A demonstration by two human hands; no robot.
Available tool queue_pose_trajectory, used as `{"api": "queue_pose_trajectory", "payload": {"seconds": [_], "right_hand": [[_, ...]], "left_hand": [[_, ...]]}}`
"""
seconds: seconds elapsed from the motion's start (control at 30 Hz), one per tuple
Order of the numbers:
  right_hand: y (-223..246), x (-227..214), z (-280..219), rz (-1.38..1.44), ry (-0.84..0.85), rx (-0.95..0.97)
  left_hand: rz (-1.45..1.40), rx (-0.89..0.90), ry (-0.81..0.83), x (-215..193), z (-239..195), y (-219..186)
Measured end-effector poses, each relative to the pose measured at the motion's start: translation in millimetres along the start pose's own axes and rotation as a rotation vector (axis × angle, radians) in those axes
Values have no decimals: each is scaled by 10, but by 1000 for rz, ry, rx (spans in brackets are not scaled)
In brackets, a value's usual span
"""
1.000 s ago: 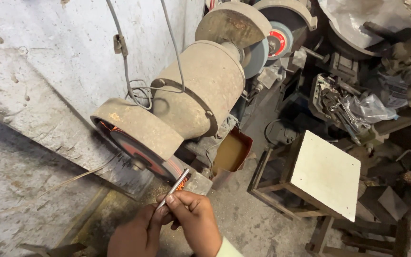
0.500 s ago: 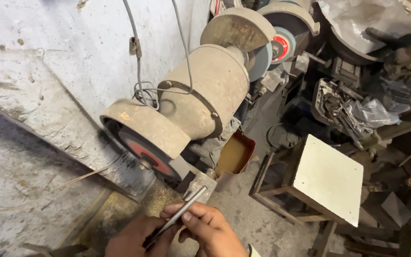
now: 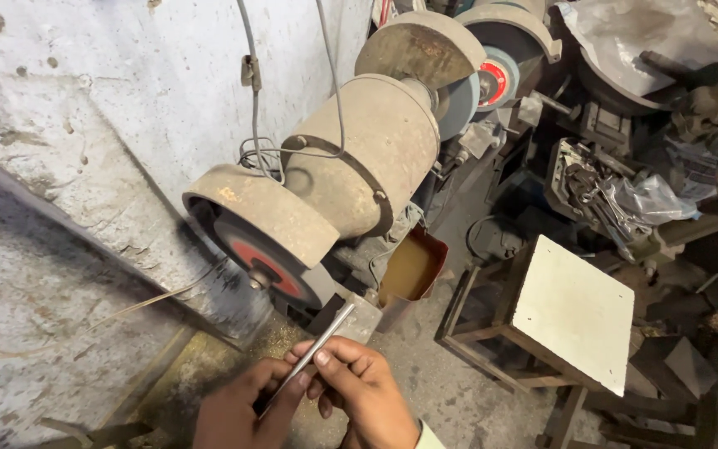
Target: Grinding the end of a metal rod using a bench grinder and checking measurements with a caliper.
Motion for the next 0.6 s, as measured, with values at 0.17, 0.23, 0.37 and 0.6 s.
{"api": "queue_pose_trajectory", "payload": {"seconds": [0.17, 0.23, 0.37, 0.6], "right_hand": [[-14, 70, 45, -46, -32, -5], [-38, 63, 53, -95, -102, -22], [-70, 57, 121, -131, -136, -53], [-66, 32, 179, -144, -179, -38]], "left_hand": [[96, -46, 33, -18, 51, 12], [117, 6, 10, -10, 94, 20], [113, 93, 45, 62, 220, 62], [297, -124, 161, 125, 281, 25]]}}
Point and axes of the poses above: each hand's wrist, its own z-axis towards the middle knuckle, its own x-axis out of the palm, y = z × x, the point moved 5 cm from there along z, towards the middle knuckle, and after that the axes turned 14 degrees about -x, right-handed, at the moved point
